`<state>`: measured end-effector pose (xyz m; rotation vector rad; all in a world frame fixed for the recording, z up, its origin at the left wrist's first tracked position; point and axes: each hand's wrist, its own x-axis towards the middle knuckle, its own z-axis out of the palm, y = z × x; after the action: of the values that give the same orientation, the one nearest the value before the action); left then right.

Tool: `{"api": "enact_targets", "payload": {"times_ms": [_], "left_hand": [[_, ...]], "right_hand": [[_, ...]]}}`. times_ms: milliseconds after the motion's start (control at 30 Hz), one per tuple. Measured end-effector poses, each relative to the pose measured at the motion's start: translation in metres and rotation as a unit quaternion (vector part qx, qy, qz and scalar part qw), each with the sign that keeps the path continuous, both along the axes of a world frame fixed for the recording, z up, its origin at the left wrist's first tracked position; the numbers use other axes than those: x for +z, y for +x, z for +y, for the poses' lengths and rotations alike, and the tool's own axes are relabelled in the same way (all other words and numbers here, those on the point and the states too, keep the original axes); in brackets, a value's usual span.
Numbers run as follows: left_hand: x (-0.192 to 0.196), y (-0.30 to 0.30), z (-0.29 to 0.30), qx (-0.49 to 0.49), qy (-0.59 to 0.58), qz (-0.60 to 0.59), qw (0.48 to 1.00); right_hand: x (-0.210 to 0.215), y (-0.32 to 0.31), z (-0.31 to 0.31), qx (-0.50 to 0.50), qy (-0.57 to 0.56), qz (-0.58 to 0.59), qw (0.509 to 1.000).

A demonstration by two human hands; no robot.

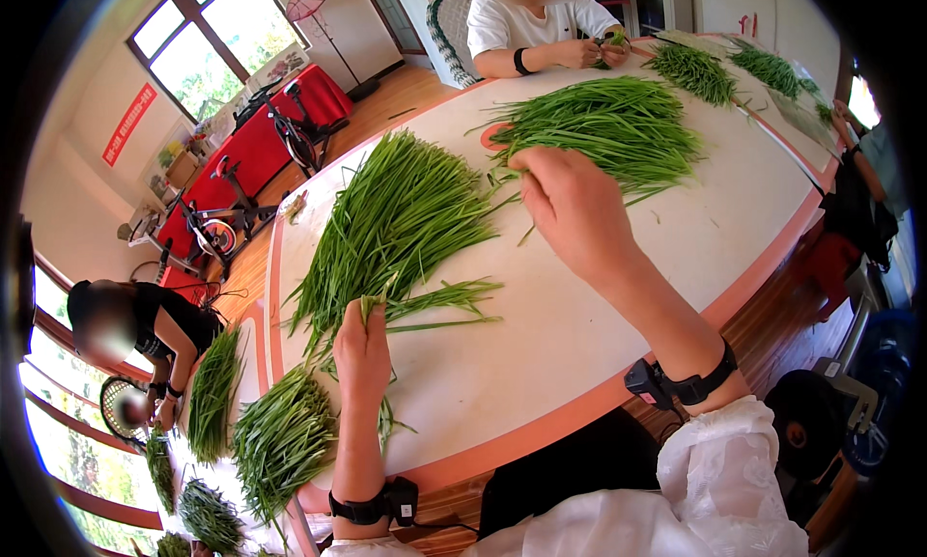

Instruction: The person sorts a bundle of chives by hand, picking through the green leaves and placing them into separate piles on the table.

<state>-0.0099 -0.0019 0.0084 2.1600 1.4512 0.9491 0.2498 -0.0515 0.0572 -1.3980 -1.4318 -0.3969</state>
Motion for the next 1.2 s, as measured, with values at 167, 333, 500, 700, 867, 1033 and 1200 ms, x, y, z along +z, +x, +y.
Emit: {"api": "enact_targets", "payload": {"times_ms": [167,333,500,700,867,1033,1200], "left_hand": [[0.012,0.005,-0.016,-0.171,-0.148,-0.178,0.958],[0.005,0.011,-0.016,-0.219,-0.206,-0.173,0.938],[0.0,0.005,-0.01,-0.255,-0.254,-0.203,0.911],[0.005,0.007,-0.014,-0.223,-0.28,-0.209,0.91],[0.0,0.004,-0.008,-0.207,-0.284,-0.239,0.905],[0.002,0.01,-0.007,-0.206,-0.308,-0.223,0.901],[0.009,0.001,-0.011,-0.186,-0.312,-0.222,0.905]], "right_hand": [[-0.041,-0.051,-0.011,0.259,-0.222,0.036,0.939],[-0.039,-0.078,-0.017,0.308,-0.252,0.089,0.913],[-0.029,-0.077,-0.016,0.307,-0.259,0.07,0.913],[-0.031,-0.066,-0.01,0.31,-0.277,0.149,0.897],[-0.059,-0.036,0.011,0.206,-0.391,-0.001,0.897],[-0.087,-0.039,0.012,0.164,-0.401,-0.112,0.894],[-0.067,-0.039,0.007,0.125,-0.342,-0.118,0.924]]}}
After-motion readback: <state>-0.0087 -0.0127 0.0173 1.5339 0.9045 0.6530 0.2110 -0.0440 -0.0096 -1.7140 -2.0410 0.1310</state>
